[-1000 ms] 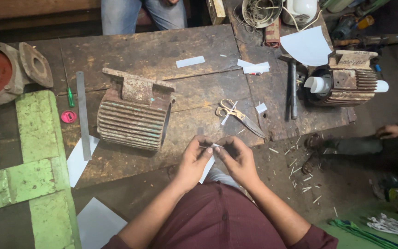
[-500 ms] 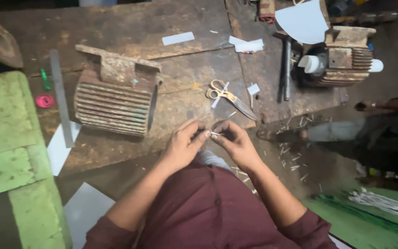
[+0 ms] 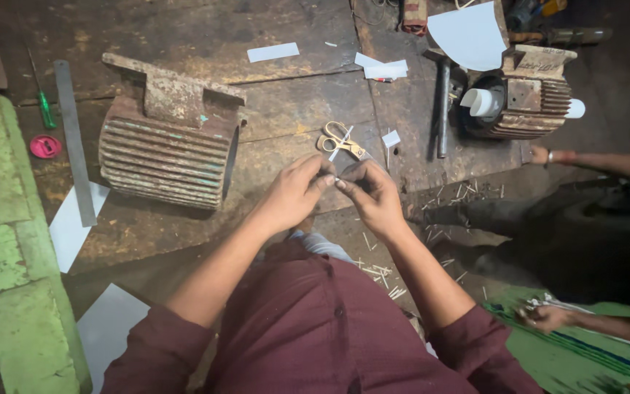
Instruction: The person cuts white insulating paper into small strips with scissors, folds each strip, and inserts the folded strips into the slots of a motor stator housing on the workbench, working around the housing and pressing strips into place by hand.
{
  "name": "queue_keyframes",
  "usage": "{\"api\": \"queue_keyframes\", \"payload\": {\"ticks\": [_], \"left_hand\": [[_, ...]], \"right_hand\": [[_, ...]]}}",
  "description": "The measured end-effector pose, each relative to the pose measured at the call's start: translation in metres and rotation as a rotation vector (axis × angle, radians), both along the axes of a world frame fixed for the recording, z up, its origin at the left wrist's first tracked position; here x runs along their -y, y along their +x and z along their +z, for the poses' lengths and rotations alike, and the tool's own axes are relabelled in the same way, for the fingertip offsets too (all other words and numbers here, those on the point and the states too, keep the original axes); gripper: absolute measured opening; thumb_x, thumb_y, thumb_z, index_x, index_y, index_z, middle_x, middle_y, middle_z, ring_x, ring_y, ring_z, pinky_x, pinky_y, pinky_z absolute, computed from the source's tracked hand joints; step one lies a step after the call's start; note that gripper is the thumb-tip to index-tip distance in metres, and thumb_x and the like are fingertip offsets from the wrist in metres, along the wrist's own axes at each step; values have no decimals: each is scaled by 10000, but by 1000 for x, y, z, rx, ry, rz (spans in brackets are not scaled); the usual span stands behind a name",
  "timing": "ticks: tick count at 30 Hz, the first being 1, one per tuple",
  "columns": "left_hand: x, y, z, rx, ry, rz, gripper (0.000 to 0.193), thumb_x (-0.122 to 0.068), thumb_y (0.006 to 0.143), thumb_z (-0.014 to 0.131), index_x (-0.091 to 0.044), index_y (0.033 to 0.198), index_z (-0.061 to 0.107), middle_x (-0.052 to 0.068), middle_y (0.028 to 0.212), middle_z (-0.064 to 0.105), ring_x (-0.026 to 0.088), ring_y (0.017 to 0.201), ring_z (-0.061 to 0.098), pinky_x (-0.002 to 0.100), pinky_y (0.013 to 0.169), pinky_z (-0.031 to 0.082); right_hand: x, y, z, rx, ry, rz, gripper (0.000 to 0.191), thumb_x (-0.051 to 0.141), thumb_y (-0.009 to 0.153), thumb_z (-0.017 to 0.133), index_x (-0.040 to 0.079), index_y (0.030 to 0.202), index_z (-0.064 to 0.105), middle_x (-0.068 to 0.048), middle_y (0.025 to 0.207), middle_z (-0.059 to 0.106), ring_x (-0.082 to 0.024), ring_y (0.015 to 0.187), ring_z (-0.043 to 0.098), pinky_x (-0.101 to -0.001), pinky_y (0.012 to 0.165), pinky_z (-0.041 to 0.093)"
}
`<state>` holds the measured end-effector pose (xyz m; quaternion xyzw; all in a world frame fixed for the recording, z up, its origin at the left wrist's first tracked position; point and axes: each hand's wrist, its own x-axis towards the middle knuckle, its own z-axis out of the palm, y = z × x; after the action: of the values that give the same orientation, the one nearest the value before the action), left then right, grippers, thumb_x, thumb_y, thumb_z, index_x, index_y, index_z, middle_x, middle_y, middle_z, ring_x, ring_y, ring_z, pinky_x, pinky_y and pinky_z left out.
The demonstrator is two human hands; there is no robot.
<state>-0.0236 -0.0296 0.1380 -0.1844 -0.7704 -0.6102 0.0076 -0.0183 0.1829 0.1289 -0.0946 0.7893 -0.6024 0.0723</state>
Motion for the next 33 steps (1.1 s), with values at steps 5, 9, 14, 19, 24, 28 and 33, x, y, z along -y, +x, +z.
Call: {"api": "queue_keyframes", "payload": {"ticks": [5,9,14,19,24,28,33], "left_hand": [[-10,-29,-56,-235,-290,127,170,-98,889,646,7,1022,642,175,1034,613,368,995,613,449,817,513],[-38,-40,-119,-530,-890,195,173,-121,858,618,-43,1000,679,119,1035,636,306,1040,616,428,809,518],[-53,-2,-167,-414,-1031,105,201,-159,873,622,-61,1030,701,94,1084,642,297,1125,597,414,895,500],[-40,25,-167,-314,-798,212,341,-217,890,632,-58,1186,691,143,1271,618,353,1294,522,475,1028,456],[-41,26,-157,-220,-885,195,537,-216,865,631,-60,1379,611,161,1385,568,363,1344,492,494,1104,417],[-43,25,-155,-243,-869,193,499,-233,931,616,-52,1395,593,173,1407,554,383,1362,481,491,1119,413],[-42,32,-155,-322,-975,209,550,-229,874,600,-30,1388,599,173,1398,555,384,1371,479,451,1092,418]], "right_hand": [[-10,-42,-42,49,169,11,232,105,904,800,18,1082,679,-63,1017,647,-156,963,605,-326,871,524],[-16,-86,-70,-447,815,3,513,154,831,793,3,1288,613,-223,1141,629,-449,1074,592,-499,907,474],[-21,-85,-91,-316,848,39,418,164,809,735,12,1174,599,-222,1105,645,-464,1053,606,-508,889,487],[-11,-44,-120,-121,811,110,245,217,945,654,64,1136,638,-217,1044,672,-442,998,651,-490,879,522],[0,-35,-128,-356,960,109,259,131,926,565,62,1157,660,-218,1052,700,-446,976,654,-513,843,529],[-6,-71,-125,74,1027,210,320,288,1001,593,137,1279,647,-243,998,679,-450,942,642,-514,806,506],[-16,-51,-131,-309,956,236,250,212,936,640,103,1158,676,-194,1062,687,-423,976,644,-492,854,520]]}}
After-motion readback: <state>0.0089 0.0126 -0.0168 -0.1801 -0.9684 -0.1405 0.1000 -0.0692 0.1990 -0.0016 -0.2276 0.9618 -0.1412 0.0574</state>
